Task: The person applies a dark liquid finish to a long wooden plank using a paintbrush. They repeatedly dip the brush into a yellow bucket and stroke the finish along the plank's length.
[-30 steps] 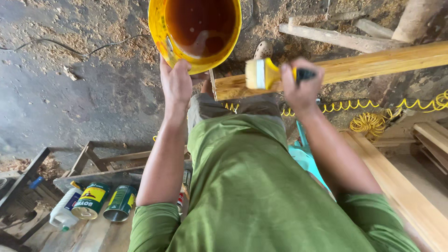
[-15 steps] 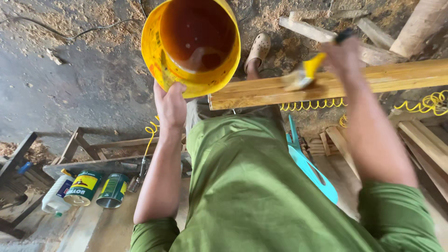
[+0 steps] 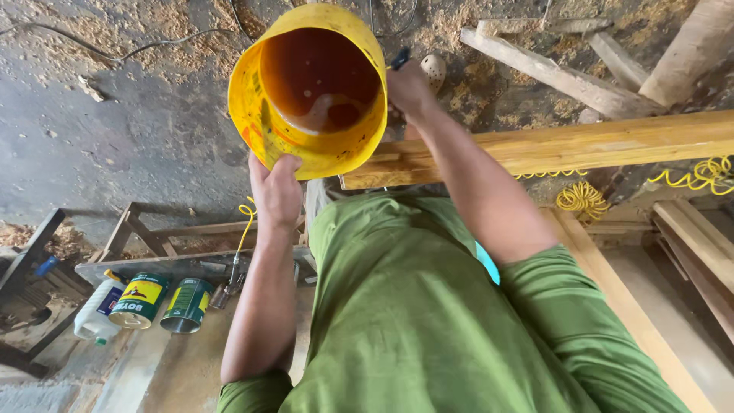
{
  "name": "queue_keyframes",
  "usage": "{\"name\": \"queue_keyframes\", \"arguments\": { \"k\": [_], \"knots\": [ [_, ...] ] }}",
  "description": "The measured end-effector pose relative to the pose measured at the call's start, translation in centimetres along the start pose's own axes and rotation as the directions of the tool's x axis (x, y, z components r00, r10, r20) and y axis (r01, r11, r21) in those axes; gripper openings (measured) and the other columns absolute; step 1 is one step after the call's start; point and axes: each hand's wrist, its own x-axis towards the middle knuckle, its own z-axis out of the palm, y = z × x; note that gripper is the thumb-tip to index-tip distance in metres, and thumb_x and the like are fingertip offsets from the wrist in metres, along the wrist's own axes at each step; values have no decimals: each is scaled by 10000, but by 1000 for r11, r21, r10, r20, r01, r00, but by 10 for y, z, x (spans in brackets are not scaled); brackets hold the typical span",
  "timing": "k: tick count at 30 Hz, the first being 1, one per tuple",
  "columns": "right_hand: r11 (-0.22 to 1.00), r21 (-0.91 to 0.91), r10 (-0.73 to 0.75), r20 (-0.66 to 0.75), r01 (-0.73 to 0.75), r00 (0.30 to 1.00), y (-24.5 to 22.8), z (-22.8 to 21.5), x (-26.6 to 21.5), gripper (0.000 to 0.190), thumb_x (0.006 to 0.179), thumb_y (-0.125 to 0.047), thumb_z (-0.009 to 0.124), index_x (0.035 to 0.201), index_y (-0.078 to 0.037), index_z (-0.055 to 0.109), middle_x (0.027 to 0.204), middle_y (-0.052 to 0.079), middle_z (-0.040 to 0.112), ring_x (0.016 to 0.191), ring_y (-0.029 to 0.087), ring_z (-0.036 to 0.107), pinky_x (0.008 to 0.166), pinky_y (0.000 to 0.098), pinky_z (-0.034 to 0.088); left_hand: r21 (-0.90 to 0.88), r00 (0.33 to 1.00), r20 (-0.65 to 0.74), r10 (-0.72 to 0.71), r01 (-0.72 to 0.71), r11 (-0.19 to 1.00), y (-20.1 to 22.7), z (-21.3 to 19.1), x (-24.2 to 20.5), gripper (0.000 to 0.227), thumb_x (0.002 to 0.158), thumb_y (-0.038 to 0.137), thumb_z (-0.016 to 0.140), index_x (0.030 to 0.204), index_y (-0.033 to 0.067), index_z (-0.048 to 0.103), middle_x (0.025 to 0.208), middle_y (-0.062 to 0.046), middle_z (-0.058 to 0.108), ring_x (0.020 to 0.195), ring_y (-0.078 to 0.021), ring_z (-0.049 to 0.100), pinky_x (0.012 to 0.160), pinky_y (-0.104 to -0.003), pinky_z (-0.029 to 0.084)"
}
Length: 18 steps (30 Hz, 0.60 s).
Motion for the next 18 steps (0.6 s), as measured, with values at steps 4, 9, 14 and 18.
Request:
{"name": "queue_keyframes", "arguments": {
  "k": [4, 9, 14, 18],
  "knots": [
    [985, -80, 156, 15, -154, 988, 15, -39, 14, 213, 913, -150, 736, 921, -1, 583, 671, 94, 619, 425, 117, 526, 357, 283, 430, -58, 995, 70, 75, -71, 996, 2, -7, 5, 272, 922, -3, 564, 1186, -54, 605, 1158, -109, 652, 1083, -197, 604, 984, -293, 487],
    [952, -270, 51, -329, -145, 943, 70, -264, 16, 252, 922, -233, 729, 993, -2, 657, 834, 75, 698, 689, 170, 711, 544, 305, 577, -247, 1000, 5, -26, 26, 969, -2, -11, 13, 358, 865, -35, 561, 1223, -23, 559, 1150, -85, 641, 1058, -190, 605, 962, -282, 488],
    [761, -639, -570, -575, 112, 587, 97, -428, -48, 159, 840, -30, 734, 957, 0, 631, 886, 61, 713, 678, 162, 724, 521, 303, 584, -124, 1000, -4, 29, -29, 992, -3, -15, 17, 326, 867, -33, 559, 1192, -14, 568, 1211, -103, 612, 1079, -231, 628, 941, -334, 524],
    [894, -215, -438, -605, 394, 665, 69, -337, -53, 379, 902, -56, 787, 1144, 40, 511, 988, 88, 672, 753, 150, 722, 552, 284, 639, -104, 989, -90, -117, 107, 989, 13, -15, 19, 413, 915, -34, 594, 1322, -42, 521, 1201, -165, 627, 1043, -298, 645, 869, -420, 568]
  ]
}}
